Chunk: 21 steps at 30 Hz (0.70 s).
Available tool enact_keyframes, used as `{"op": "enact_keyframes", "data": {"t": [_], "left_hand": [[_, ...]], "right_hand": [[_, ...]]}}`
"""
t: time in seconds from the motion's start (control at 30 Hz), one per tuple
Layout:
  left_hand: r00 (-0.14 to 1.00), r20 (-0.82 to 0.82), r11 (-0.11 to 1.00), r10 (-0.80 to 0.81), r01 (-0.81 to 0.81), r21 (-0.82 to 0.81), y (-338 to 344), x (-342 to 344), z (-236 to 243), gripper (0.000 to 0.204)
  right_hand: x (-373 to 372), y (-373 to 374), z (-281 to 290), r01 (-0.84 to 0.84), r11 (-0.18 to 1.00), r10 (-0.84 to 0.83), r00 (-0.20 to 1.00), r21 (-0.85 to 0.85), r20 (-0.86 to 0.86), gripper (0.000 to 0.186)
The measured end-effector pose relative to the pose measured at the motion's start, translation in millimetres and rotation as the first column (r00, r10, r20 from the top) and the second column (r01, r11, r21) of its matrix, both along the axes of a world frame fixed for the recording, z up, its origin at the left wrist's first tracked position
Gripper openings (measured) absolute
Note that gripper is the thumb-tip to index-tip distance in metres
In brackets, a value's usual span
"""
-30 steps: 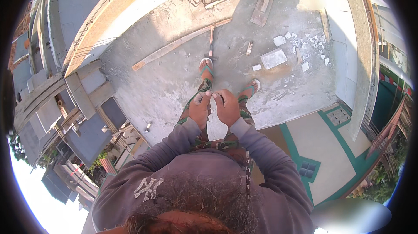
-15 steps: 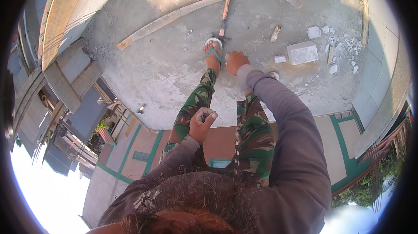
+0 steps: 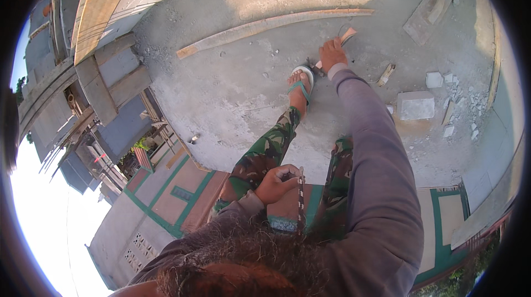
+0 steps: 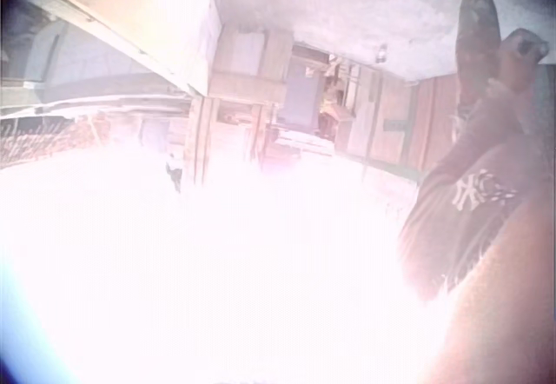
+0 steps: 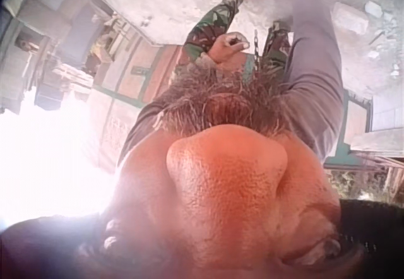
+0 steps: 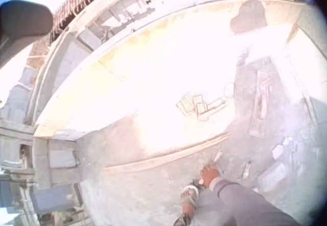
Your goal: The person builds a wall section on a roof level using blocks and wire, hammering nails to secure wooden supports and tying wire around metal reinforcements.
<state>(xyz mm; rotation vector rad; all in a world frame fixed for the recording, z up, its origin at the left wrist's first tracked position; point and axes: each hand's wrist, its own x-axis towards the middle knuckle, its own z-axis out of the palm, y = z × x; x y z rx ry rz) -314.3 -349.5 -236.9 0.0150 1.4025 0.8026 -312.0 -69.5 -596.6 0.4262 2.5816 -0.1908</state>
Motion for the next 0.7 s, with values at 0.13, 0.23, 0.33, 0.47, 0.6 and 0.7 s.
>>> {"op": "enact_keyframes", "data": {"t": [0.13, 0.23, 0.33, 0.47, 0.6, 0.7], "left_hand": [[0.996, 0.079, 0.99, -0.037, 0.047, -0.136, 5, 9, 5, 0.018], [0.994, 0.089, 0.981, -0.056, 0.071, -0.179, 14, 20, 17, 0.022], [0.992, 0.069, 0.985, -0.101, 0.11, -0.131, 24, 52, 46, 0.023], [0.955, 0.015, 0.951, -0.295, 0.292, 0.105, 67, 105, 105, 0.023], [0.858, 0.023, 0.808, -0.514, 0.474, 0.35, 126, 177, 194, 0.023], [0.678, -0.022, 0.638, -0.734, 0.701, 0.318, 186, 227, 292, 0.025]], "right_hand": [[57, -4, 71, 0.348, 0.927, -0.342, 0.937, -0.138, 0.065, 0.016], [134, -12, 178, 0.754, 0.512, -0.74, 0.631, -0.412, 0.233, 0.034], [217, -42, 301, 0.713, 0.162, -0.86, 0.441, -0.682, 0.257, 0.042], [297, -81, 501, 0.436, -0.45, -0.836, 0.101, -0.779, 0.539, 0.026], [373, -104, 621, 0.43, -0.295, -0.955, -0.122, -0.853, 0.269, 0.021], [425, -107, 710, 0.272, -0.353, -0.902, -0.354, -0.895, 0.248, 0.017]]}}
